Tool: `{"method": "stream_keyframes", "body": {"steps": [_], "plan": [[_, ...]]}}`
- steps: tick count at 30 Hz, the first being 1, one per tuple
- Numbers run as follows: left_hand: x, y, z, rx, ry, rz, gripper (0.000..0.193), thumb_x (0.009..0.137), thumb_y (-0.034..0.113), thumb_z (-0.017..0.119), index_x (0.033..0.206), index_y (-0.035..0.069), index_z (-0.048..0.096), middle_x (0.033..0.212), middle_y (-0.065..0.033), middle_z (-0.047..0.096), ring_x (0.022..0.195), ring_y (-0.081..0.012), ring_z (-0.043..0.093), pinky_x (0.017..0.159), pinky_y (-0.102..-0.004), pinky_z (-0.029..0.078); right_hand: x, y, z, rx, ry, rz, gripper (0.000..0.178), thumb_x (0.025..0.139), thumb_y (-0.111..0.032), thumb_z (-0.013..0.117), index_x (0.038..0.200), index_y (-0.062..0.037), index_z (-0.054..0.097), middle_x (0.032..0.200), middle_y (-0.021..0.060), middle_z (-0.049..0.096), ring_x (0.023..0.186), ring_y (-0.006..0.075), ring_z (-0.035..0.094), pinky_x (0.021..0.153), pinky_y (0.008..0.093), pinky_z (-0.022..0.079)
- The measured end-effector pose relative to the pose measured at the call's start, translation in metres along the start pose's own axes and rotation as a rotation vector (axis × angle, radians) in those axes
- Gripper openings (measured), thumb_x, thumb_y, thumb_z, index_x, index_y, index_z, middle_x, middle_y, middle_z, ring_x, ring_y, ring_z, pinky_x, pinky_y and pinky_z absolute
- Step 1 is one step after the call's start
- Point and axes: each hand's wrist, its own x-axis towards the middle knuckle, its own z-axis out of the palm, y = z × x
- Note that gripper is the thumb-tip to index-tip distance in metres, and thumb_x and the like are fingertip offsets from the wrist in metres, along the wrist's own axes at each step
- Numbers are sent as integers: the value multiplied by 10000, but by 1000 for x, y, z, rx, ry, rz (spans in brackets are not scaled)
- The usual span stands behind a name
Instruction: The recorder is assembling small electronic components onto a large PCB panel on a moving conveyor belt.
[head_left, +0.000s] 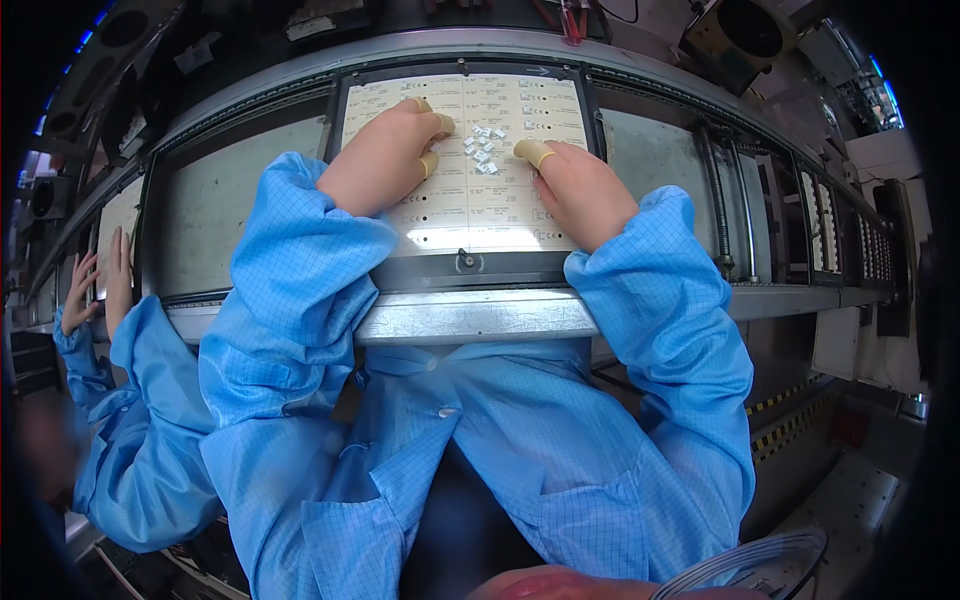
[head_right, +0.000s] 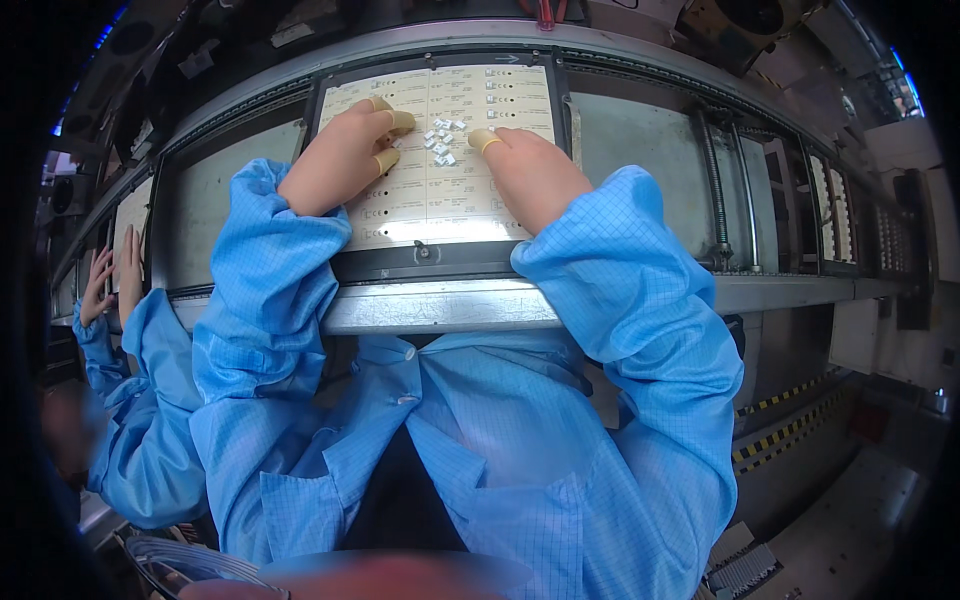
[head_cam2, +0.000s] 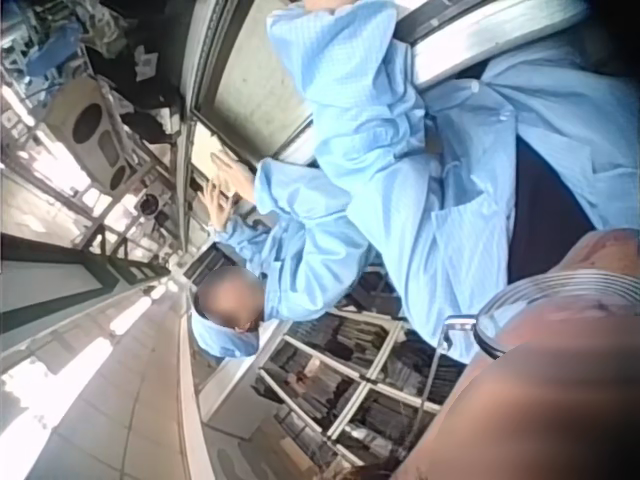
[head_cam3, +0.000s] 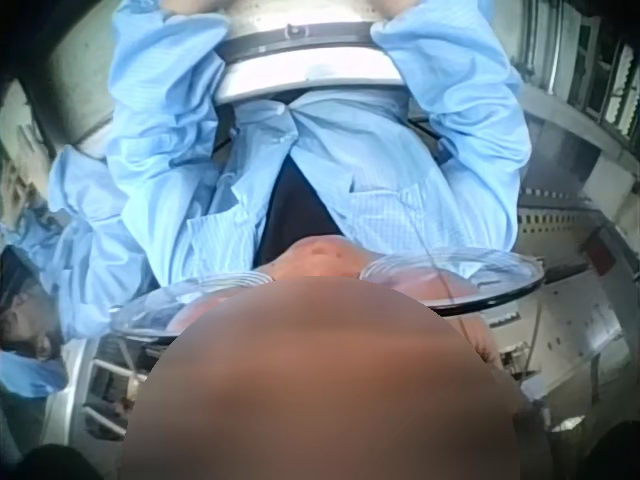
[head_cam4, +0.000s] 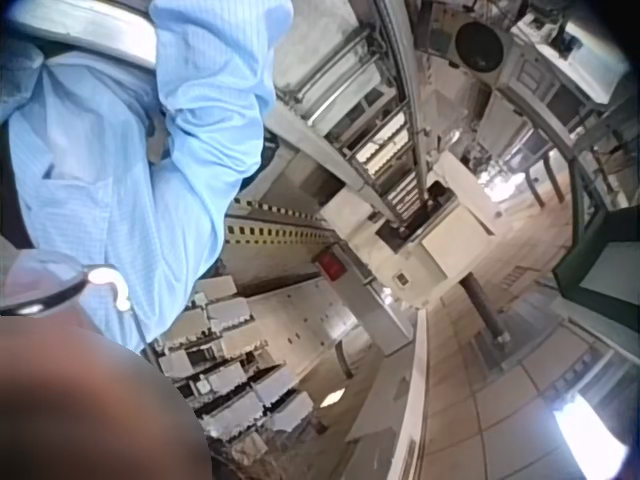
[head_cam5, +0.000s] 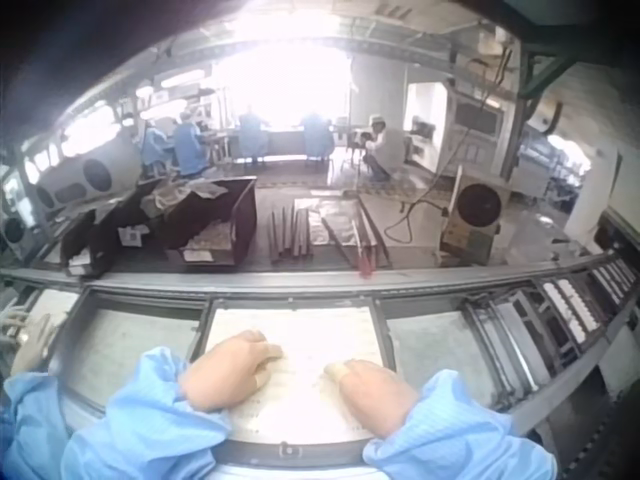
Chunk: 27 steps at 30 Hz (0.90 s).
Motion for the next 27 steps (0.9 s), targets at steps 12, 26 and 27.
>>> {"method": "stream_keyframes", "body": {"steps": [12, 26, 27], "plan": [[2, -1, -5, 39, -68, 5, 241, 805, 48, 561, 1039, 17, 609, 966, -146, 584, 893, -294, 577, 815, -346, 471, 45, 5, -3, 105, -32, 127, 221, 800, -158, 632, 977, -26, 621, 853, 123, 585, 800, 255, 590, 716, 337, 483], [-10, -11, -13, -34, 100, 122, 172, 804, 87, 608, 962, 27, 640, 920, -133, 585, 857, -284, 584, 767, -344, 481, 51, -7, -14, 93, -74, 222, 161, 824, -141, 611, 945, -36, 630, 875, 140, 622, 796, 280, 611, 721, 337, 490], [-15, -12, -16, -74, 212, 161, 171, 790, 64, 618, 955, 26, 644, 903, -130, 589, 845, -274, 589, 754, -343, 486, 45, -7, -17, 98, -76, 221, 161, 824, -141, 611, 945, -36, 630, 875, 140, 622, 796, 280, 611, 721, 337, 490]]}}
